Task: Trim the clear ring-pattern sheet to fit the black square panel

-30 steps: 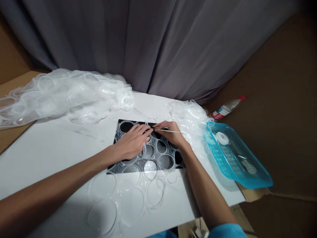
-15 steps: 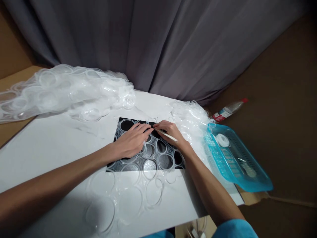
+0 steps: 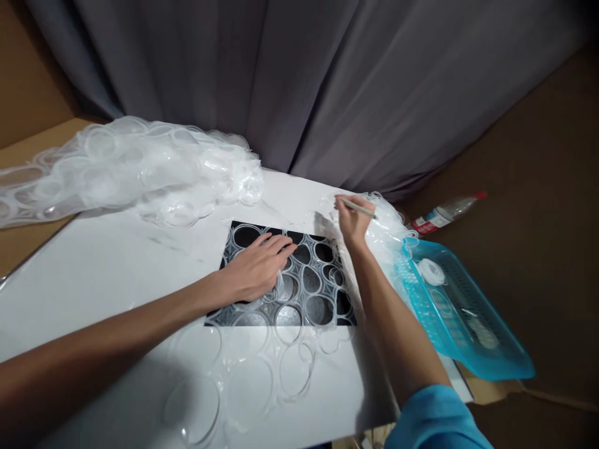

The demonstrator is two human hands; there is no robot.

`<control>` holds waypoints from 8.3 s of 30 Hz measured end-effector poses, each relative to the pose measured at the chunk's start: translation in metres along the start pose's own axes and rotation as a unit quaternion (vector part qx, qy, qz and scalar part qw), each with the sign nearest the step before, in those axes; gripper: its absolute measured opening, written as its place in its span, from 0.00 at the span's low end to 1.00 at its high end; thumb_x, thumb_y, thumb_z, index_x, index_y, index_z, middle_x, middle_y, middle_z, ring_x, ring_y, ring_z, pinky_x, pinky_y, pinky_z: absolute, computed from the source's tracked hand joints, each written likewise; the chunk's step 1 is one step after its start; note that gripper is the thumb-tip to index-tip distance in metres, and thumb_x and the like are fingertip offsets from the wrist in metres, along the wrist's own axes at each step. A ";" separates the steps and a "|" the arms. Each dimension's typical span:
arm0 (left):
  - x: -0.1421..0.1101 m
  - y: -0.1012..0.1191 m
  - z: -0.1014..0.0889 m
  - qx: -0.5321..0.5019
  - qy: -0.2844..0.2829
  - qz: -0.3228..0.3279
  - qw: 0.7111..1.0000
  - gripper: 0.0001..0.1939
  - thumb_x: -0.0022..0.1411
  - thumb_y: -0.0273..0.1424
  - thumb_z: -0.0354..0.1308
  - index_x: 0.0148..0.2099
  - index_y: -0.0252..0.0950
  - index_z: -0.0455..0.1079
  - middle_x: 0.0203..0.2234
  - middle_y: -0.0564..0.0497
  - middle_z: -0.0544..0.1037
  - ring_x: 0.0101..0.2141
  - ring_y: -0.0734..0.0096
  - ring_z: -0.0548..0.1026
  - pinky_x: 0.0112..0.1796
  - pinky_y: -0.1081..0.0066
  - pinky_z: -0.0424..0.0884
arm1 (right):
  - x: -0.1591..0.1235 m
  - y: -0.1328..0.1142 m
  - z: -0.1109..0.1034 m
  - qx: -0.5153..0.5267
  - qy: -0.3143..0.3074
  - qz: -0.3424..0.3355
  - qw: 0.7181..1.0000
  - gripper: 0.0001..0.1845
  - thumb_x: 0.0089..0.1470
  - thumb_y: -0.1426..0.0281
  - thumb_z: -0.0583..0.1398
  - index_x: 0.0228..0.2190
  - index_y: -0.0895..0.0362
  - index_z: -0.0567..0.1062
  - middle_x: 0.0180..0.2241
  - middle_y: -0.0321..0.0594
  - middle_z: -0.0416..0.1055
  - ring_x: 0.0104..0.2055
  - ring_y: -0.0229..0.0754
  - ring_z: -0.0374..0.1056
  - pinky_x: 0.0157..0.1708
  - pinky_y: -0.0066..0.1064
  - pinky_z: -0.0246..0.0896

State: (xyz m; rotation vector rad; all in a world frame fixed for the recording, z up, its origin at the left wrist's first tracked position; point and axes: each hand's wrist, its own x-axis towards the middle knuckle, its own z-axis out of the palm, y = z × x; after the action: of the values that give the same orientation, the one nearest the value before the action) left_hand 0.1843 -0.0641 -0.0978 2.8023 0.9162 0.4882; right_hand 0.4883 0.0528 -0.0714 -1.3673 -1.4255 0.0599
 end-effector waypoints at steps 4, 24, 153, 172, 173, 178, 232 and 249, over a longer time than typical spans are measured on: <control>0.000 0.000 0.000 -0.014 -0.002 -0.004 1.000 0.27 0.80 0.29 0.42 0.77 0.31 0.58 0.70 0.35 0.68 0.71 0.47 0.65 0.72 0.45 0.57 | 0.029 -0.009 -0.025 0.022 0.140 -0.021 0.990 0.08 0.60 0.66 0.68 0.32 0.56 0.86 0.29 0.40 0.82 0.33 0.47 0.80 0.36 0.40 0.77; 0.002 -0.001 -0.029 -0.236 0.154 -0.021 0.959 0.20 0.86 0.37 0.42 0.48 0.38 0.75 0.41 0.50 0.82 0.44 0.63 0.78 0.51 0.55 0.66 | -0.055 -0.102 -0.083 0.214 -0.409 0.110 0.880 0.08 0.60 0.62 0.75 0.34 0.53 0.88 0.34 0.41 0.85 0.35 0.43 0.78 0.37 0.35 0.73; 0.036 0.069 0.019 -0.144 0.006 0.051 0.988 0.21 0.85 0.31 0.41 0.62 0.28 0.72 0.66 0.32 0.74 0.67 0.44 0.72 0.64 0.44 0.72 | 0.011 -0.030 -0.167 -0.199 0.022 -0.071 0.977 0.08 0.64 0.65 0.67 0.35 0.54 0.85 0.40 0.45 0.86 0.42 0.51 0.83 0.43 0.42 0.78; 0.031 0.064 0.002 -0.389 0.171 0.008 0.905 0.17 0.72 0.24 0.56 0.59 0.42 0.59 0.46 0.49 0.74 0.46 0.63 0.77 0.49 0.57 0.77 | -0.083 -0.128 -0.149 0.221 -0.427 0.050 0.875 0.04 0.62 0.73 0.73 0.35 0.53 0.85 0.40 0.42 0.86 0.39 0.44 0.82 0.41 0.38 0.78; 0.031 0.063 0.001 -0.384 0.167 0.022 0.908 0.16 0.72 0.24 0.55 0.58 0.42 0.59 0.47 0.48 0.73 0.47 0.62 0.76 0.49 0.57 0.77 | -0.083 -0.127 -0.148 0.210 -0.427 0.060 0.878 0.04 0.63 0.72 0.73 0.35 0.53 0.85 0.40 0.41 0.86 0.40 0.45 0.82 0.41 0.38 0.78; 0.032 0.059 -0.002 -0.390 0.182 0.051 0.901 0.16 0.70 0.27 0.55 0.58 0.40 0.61 0.49 0.45 0.71 0.48 0.58 0.73 0.50 0.54 0.77 | -0.085 -0.138 -0.147 0.156 -0.432 0.044 0.887 0.05 0.64 0.71 0.72 0.35 0.50 0.84 0.40 0.41 0.84 0.42 0.48 0.81 0.45 0.44 0.78; -0.058 0.060 -0.032 -0.173 0.084 -0.011 0.981 0.12 0.83 0.31 0.48 0.53 0.36 0.72 0.56 0.41 0.78 0.54 0.54 0.76 0.53 0.53 0.73 | -0.085 -0.093 -0.067 0.019 -0.401 0.044 0.915 0.07 0.65 0.64 0.69 0.35 0.53 0.84 0.32 0.38 0.82 0.31 0.41 0.74 0.31 0.34 0.66; -0.068 0.069 -0.004 0.094 0.050 -0.017 0.994 0.23 0.84 0.38 0.48 0.67 0.29 0.72 0.66 0.32 0.76 0.66 0.42 0.74 0.65 0.47 0.68 | -0.119 -0.103 -0.034 0.194 -0.461 0.078 0.863 0.06 0.64 0.66 0.72 0.35 0.52 0.83 0.41 0.41 0.84 0.45 0.47 0.80 0.49 0.41 0.74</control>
State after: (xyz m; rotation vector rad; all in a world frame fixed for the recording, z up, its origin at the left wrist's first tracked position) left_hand 0.1694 -0.1600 -0.0947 2.9467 1.0821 0.5703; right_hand 0.4110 -0.0879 -0.0644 -1.1286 -1.9130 1.1840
